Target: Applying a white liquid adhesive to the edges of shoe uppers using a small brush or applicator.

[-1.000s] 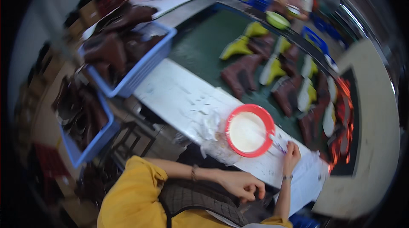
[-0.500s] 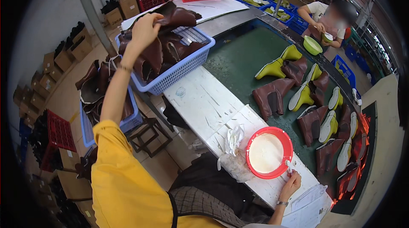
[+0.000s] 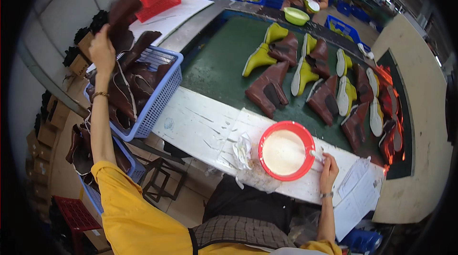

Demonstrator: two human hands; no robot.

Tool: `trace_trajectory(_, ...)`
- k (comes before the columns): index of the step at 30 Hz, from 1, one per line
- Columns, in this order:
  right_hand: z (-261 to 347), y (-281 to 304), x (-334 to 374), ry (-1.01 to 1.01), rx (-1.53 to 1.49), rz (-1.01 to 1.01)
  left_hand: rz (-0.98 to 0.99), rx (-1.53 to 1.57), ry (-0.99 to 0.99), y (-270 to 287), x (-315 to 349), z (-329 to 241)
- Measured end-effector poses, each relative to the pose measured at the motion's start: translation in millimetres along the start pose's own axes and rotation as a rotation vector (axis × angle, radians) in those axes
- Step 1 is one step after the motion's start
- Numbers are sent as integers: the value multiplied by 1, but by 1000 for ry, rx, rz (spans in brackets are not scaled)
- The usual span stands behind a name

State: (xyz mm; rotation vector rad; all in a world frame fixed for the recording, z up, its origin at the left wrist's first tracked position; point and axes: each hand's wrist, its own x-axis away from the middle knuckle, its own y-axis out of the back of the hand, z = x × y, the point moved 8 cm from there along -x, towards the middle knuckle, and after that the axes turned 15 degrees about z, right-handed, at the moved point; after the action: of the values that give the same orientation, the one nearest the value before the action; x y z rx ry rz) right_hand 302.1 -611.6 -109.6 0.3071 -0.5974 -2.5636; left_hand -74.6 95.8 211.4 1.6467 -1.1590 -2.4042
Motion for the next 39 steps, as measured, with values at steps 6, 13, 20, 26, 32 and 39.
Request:
trace_trajectory(6, -9, 17, -18, 10, -44, -7, -246, 493, 32, 124, 3, -69)
trace_trajectory(13, 135, -7, -12, 163, 583, 83, 654, 1106, -191, 81, 140, -207)
trace_trajectory(20, 153, -37, -9, 295, 923, 191, 1407, 848, -219, -20, 247, -290)
trace_trajectory(26, 147, -44, 4, 234, 917, 274, 826, 698, -321, 7, 240, -330)
trace_trajectory(32, 133, -17, 3, 137, 544, 203, 1027, 1383, 3, -7, 208, -284)
trace_trajectory(39, 205, -44, -31, 575, 250, 271, 1870, 1448, -226, 79, 212, -363)
